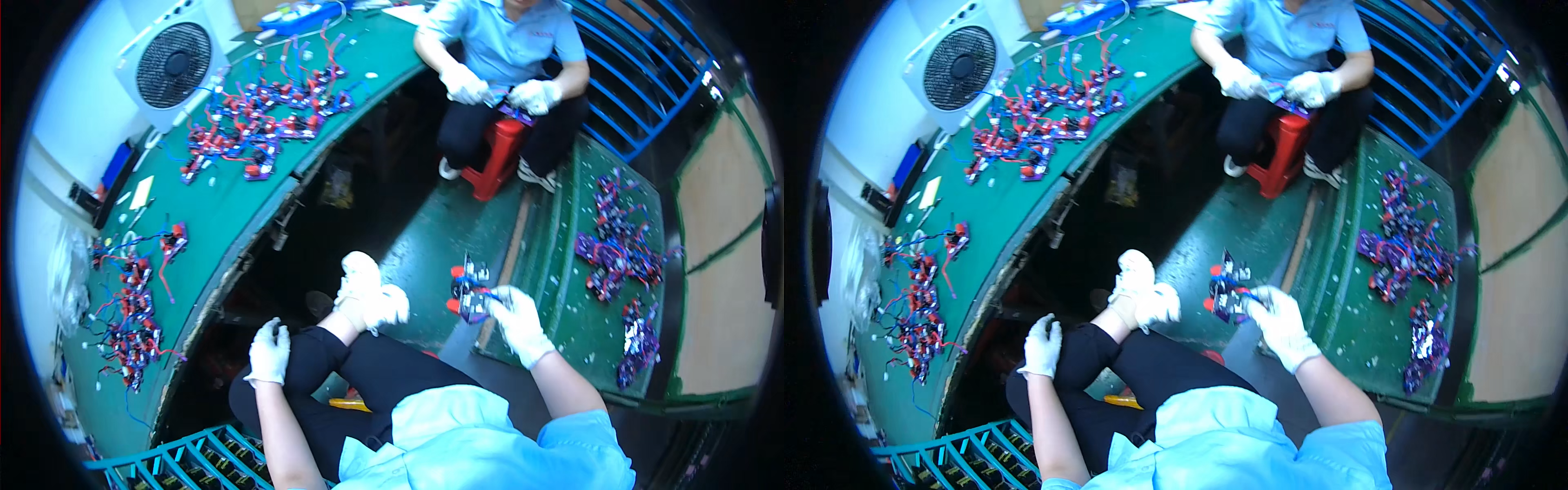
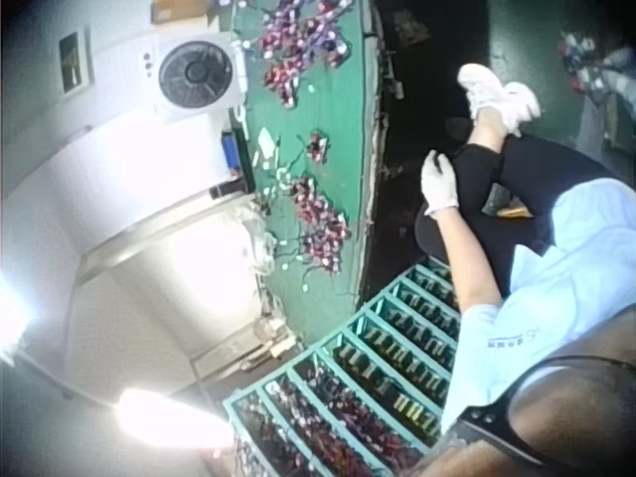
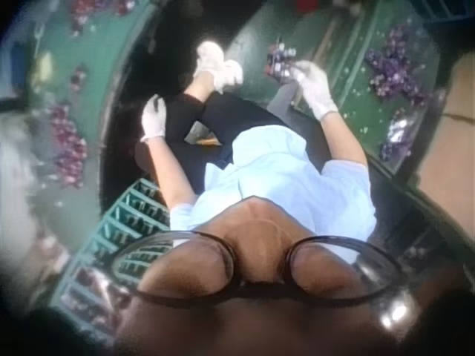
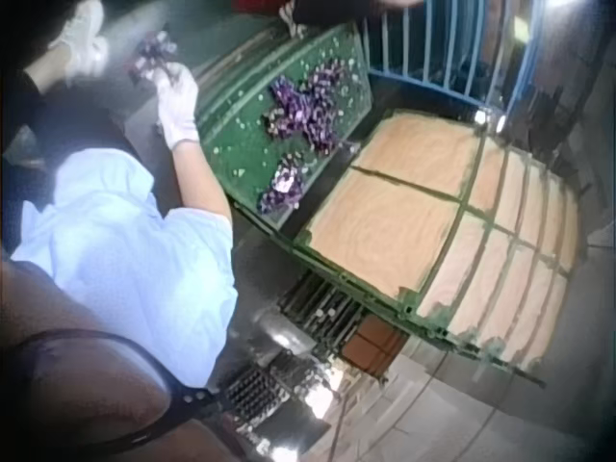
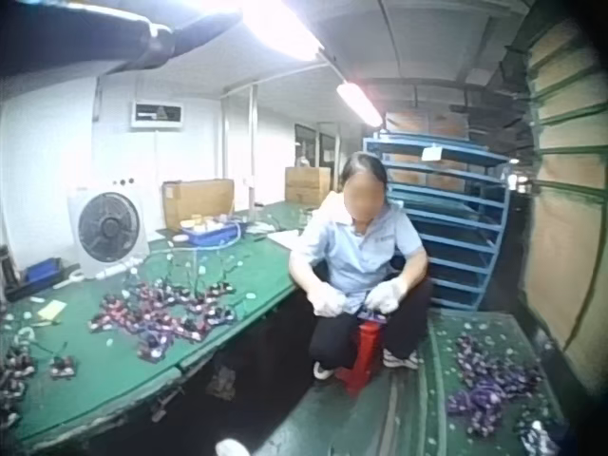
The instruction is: The person assembles electronic components and wiring harnesses onto a circuit board by hand.
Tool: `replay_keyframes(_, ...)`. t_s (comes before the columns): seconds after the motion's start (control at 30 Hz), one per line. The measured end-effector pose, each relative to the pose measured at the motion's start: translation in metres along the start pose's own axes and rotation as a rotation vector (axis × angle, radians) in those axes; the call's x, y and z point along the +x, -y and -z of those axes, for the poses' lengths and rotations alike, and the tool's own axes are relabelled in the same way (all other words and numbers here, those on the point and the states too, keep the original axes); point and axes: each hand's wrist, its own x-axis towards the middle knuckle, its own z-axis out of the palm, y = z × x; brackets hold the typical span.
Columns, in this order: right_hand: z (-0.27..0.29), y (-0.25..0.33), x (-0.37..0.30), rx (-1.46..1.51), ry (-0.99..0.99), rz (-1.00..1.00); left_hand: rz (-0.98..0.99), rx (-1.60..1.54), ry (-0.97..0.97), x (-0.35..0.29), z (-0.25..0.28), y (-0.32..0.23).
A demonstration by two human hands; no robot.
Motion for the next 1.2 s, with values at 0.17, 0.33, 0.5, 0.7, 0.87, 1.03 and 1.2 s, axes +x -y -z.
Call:
replay_keyframes(0.17,-0.027,-0.005,-0.015,0.008,0.268,-0.035,-0.251,-0.068,-0.371,-0.017,-0.008,-0.044)
replay_keyframes(0.33,-0.041,0.024,-0.043,-0.101,0.540,-0.170,-0.655,-0.369,-0.054,-0.075,-0.011,-0.129)
replay_keyframes(0.5,-0.053,0.015,-0.042,-0.141,0.847,-0.359,-0.791,-0.482,-0.291,-0.122,-0.051,-0.126)
replay_keyframes(0.7,-0.057,0.022,-0.039,-0.160,0.881,-0.271,-0.633,-0.641,0.090,-0.098,-0.032,-0.132)
replay_keyframes(0.87,-0.066,0.028,-0.043,-0.420,0.880,0.163,-0.217,-1.048,0.461,-0.111,-0.021,-0.131)
replay_keyframes(1.03,-0.068,0.004,-0.048,-0.759,0.740,0.739,0.302,-1.497,0.953,-0.124,-0.071,-0.099)
replay_keyframes(1.2,-0.082,0.006,-0.051,-0.746,0.749,0.898,0.443,-1.357,1.019,-0.113,-0.041,-0.098)
